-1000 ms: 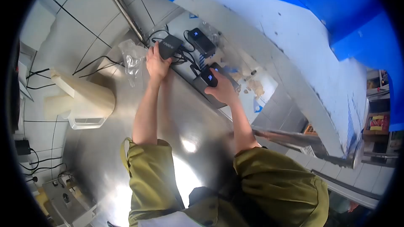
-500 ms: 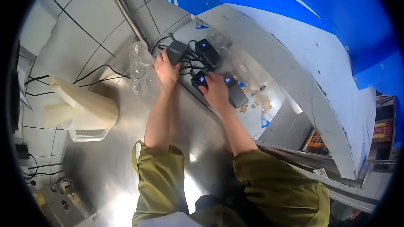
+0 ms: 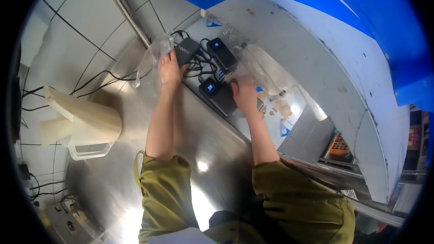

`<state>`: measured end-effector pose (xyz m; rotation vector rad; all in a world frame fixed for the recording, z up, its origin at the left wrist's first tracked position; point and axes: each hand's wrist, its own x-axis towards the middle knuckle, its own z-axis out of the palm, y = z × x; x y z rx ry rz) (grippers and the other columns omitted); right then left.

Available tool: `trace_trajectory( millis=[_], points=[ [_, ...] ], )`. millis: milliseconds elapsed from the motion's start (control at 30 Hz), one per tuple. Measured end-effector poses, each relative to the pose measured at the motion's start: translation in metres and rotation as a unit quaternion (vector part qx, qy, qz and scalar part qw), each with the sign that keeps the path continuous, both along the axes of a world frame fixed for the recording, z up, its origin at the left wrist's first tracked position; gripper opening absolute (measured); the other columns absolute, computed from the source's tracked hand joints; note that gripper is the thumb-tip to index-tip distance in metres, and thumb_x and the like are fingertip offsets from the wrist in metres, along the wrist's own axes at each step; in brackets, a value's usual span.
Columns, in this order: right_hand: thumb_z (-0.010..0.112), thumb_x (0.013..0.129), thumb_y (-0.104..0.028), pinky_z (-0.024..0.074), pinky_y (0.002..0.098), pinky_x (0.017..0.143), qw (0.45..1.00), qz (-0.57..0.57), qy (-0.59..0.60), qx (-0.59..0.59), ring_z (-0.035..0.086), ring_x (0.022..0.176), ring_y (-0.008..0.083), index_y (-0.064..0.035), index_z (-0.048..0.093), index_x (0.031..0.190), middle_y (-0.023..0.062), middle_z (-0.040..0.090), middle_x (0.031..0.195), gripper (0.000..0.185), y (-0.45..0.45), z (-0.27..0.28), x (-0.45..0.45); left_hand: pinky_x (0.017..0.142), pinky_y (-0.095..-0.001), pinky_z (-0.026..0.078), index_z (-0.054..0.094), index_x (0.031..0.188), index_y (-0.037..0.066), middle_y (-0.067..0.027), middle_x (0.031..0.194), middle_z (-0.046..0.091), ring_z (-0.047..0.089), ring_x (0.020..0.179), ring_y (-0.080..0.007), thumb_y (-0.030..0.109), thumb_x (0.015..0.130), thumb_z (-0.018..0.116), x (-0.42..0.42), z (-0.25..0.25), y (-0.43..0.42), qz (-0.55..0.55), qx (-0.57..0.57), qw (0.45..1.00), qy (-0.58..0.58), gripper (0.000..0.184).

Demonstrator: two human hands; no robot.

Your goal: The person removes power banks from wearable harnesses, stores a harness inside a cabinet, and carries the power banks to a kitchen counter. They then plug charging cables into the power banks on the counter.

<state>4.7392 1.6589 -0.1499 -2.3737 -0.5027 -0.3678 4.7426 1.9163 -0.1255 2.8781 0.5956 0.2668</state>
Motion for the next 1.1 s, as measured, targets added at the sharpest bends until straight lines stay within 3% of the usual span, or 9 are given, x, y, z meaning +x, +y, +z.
trace_trajectory(
  millis=[167,267,367,500,633,733,867,1000,1100],
  points=[
    [0.064,0.075,-0.016,0.0452,0.0407,0.071,0.997,0.012,0.022,0.076,0.057,0.086,0.0338,-0.0017,0.058,0.097,0.0164,0.059,0.094,0.027,0.022,-0.005,0.011,0.096,-0.0406,0.034,0.034,0.132,0.005,-0.022,0.125,0.043,0.043,0.116,-0.0345,0.035,0.075,0.065,-0.004,0.013,0.024,-0.074,-0.133,0.984,-0.094,0.071],
    [0.069,0.071,-0.021,0.0458,0.0408,0.074,0.99,-0.111,-0.082,-0.001,0.056,0.092,0.0344,-0.0014,0.055,0.102,0.0183,0.056,0.101,0.039,0.04,0.008,0.024,0.08,-0.0385,0.046,0.045,0.123,0.004,-0.022,0.107,0.057,0.058,0.095,-0.0332,0.02,0.083,0.057,-0.015,0.042,0.036,-0.071,-0.266,0.933,-0.23,0.044],
    [0.072,0.068,-0.027,0.0461,0.0414,0.078,0.984,-0.095,0.024,-0.148,0.053,0.097,0.0364,0.0007,0.051,0.106,0.0213,0.053,0.106,0.052,0.056,0.018,0.05,0.076,-0.0382,0.048,0.049,0.118,0.002,-0.0199,0.102,0.06,0.059,0.089,-0.035,0.016,0.084,0.055,-0.038,0.071,0.038,-0.051,-0.292,0.934,-0.2,0.037],
    [0.072,0.068,-0.031,0.045,0.0415,0.083,0.983,-0.05,0.083,-0.156,0.052,0.098,0.038,0.0037,0.05,0.107,0.0231,0.053,0.106,0.057,0.068,0.011,0.079,0.085,-0.0372,0.043,0.052,0.115,0.005,-0.0126,0.104,0.058,0.053,0.102,-0.0287,0.013,0.081,0.055,-0.069,0.065,0.025,-0.176,0.014,0.975,-0.137,0.035],
    [0.07,0.069,-0.031,0.0438,0.0419,0.084,0.988,-0.037,0.117,-0.098,0.052,0.099,0.0382,0.003,0.049,0.11,0.0238,0.053,0.108,0.057,0.063,0.029,0.076,0.087,-0.0394,0.039,0.054,0.111,0.006,-0.0102,0.103,0.057,0.051,0.1,-0.0267,0.013,0.078,0.056,-0.079,0.027,0.017,-0.141,0.093,0.972,-0.163,0.034],
    [0.068,0.071,-0.029,0.0418,0.0438,0.085,0.991,-0.085,-0.029,-0.095,0.05,0.101,0.0387,-0.0011,0.049,0.115,0.0232,0.053,0.109,0.056,0.027,0.041,0.022,0.084,-0.0379,0.039,0.054,0.111,0.006,-0.0102,0.106,0.056,0.051,0.098,-0.0266,0.011,0.076,0.056,-0.076,0.026,0.014,-0.087,0.058,0.99,-0.099,0.035],
    [0.068,0.071,-0.023,0.0399,0.0433,0.085,0.972,-0.177,0.037,-0.148,0.047,0.102,0.039,-0.0077,0.037,0.13,0.0223,0.048,0.113,0.069,-0.033,0.004,-0.067,0.082,-0.0369,0.039,0.056,0.107,0.006,-0.0107,0.109,0.055,0.051,0.095,-0.0265,0.008,0.075,0.055,-0.08,0.022,0.004,-0.094,0.005,0.984,-0.148,0.033],
    [0.069,0.07,-0.008,0.0401,0.0425,0.083,0.988,-0.109,0.103,0.016,0.048,0.097,0.0402,-0.0132,0.027,0.137,0.0218,0.047,0.108,0.08,-0.043,-0.007,-0.073,0.084,-0.0379,0.039,0.057,0.105,0.005,-0.0113,0.109,0.055,0.051,0.097,-0.028,0.004,0.074,0.054,-0.096,0.016,-0.006,-0.083,-0.043,0.968,-0.234,0.031],
    [0.068,0.072,-0.014,0.0413,0.041,0.081,0.988,-0.123,0.082,-0.041,0.049,0.095,0.0407,-0.0133,0.033,0.135,0.0231,0.046,0.108,0.072,-0.028,0.001,-0.064,0.085,-0.0385,0.038,0.057,0.105,0.005,-0.0115,0.108,0.054,0.05,0.097,-0.029,0.002,0.074,0.053,-0.122,0.003,-0.016,-0.049,-0.071,0.959,-0.271,0.032]
  ],
)
